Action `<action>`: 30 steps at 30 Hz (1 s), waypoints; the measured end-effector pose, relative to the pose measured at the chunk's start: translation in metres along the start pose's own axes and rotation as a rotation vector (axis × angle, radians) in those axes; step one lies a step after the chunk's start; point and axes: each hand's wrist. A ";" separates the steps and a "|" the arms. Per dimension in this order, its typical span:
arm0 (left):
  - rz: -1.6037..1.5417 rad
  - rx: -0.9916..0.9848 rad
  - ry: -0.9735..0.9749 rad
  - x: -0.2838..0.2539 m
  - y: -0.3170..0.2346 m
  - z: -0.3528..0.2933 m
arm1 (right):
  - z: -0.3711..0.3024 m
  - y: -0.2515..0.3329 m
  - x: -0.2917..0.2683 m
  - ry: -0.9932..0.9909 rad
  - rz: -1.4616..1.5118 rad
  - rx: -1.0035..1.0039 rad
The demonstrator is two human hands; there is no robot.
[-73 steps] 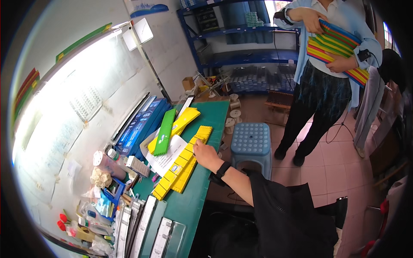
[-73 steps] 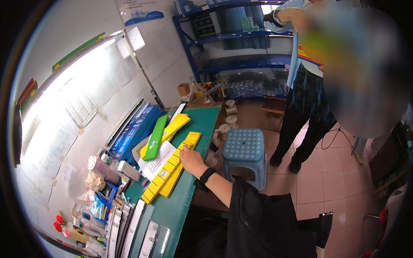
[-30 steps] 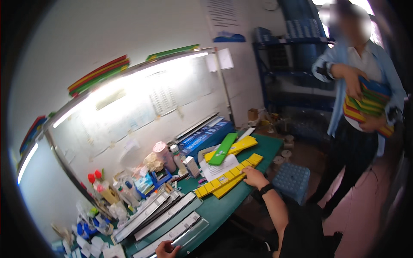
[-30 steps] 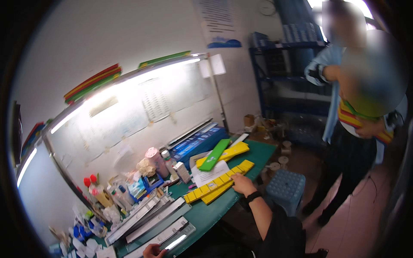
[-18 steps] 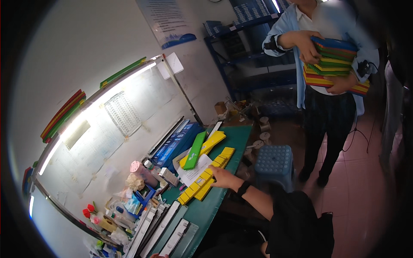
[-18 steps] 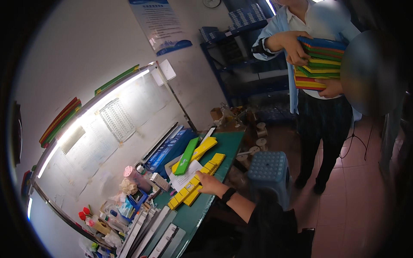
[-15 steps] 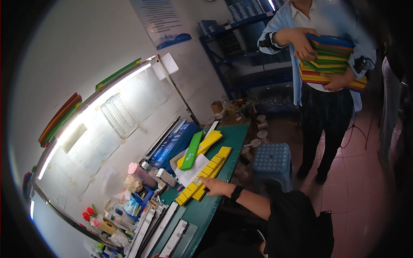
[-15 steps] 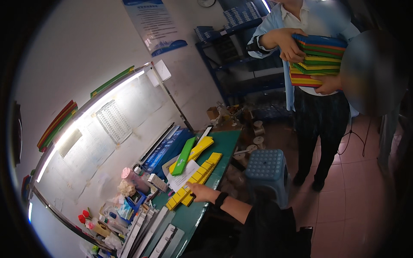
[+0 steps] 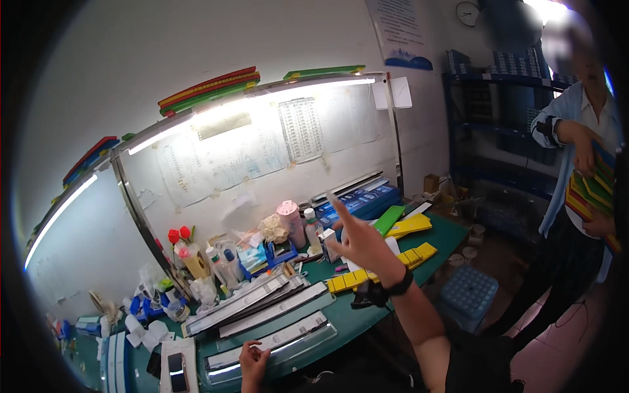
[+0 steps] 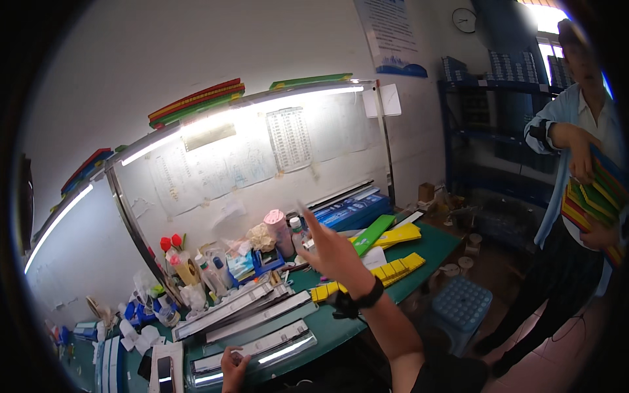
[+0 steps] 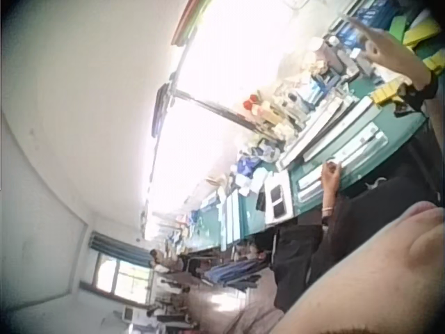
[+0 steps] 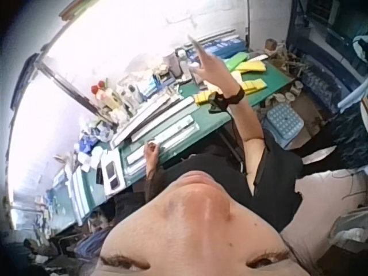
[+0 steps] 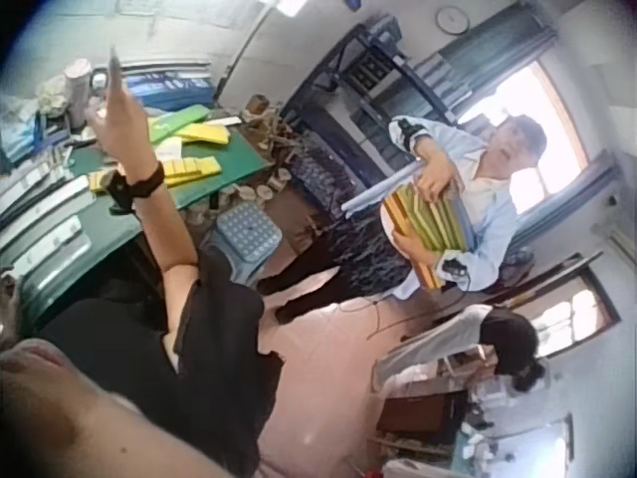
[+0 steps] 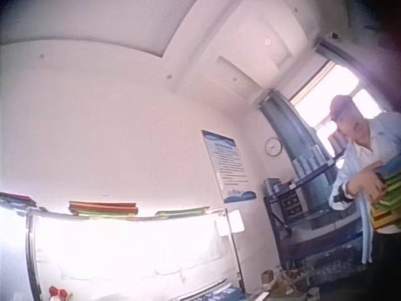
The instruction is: Insert resistors or small electronic components into a designated assembly guide or board.
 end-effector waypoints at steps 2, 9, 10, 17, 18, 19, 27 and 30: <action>-0.014 -0.012 0.000 -0.004 0.002 -0.001 | 0.057 0.033 -0.012 -0.014 0.057 -0.099; 0.107 0.113 0.017 -0.003 0.016 0.001 | 0.114 0.064 -0.046 -0.060 0.019 -0.216; 0.155 0.148 -0.009 -0.004 0.020 0.000 | 0.114 0.059 -0.050 -0.090 0.008 -0.193; 0.348 0.211 0.056 -0.027 0.056 0.018 | 0.064 0.008 -0.141 -0.417 0.441 -0.030; 0.474 0.212 0.022 -0.026 0.070 0.022 | 0.044 0.002 -0.162 -0.469 0.501 -0.071; 0.466 0.221 0.044 -0.018 0.073 0.024 | 0.024 -0.015 -0.181 -0.523 0.532 -0.068; 0.295 0.090 -0.048 -0.023 0.091 0.038 | -0.111 -0.076 -0.263 -1.016 0.585 0.050; 0.302 0.100 0.021 -0.035 0.111 0.049 | -0.156 -0.083 -0.262 -1.323 0.691 -0.008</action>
Point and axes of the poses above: each hand's wrist, its own z-axis towards the middle knuckle, its own x-axis out of the palm, y = z × x, and after that the axes turned 1 degree about -y, right-handed
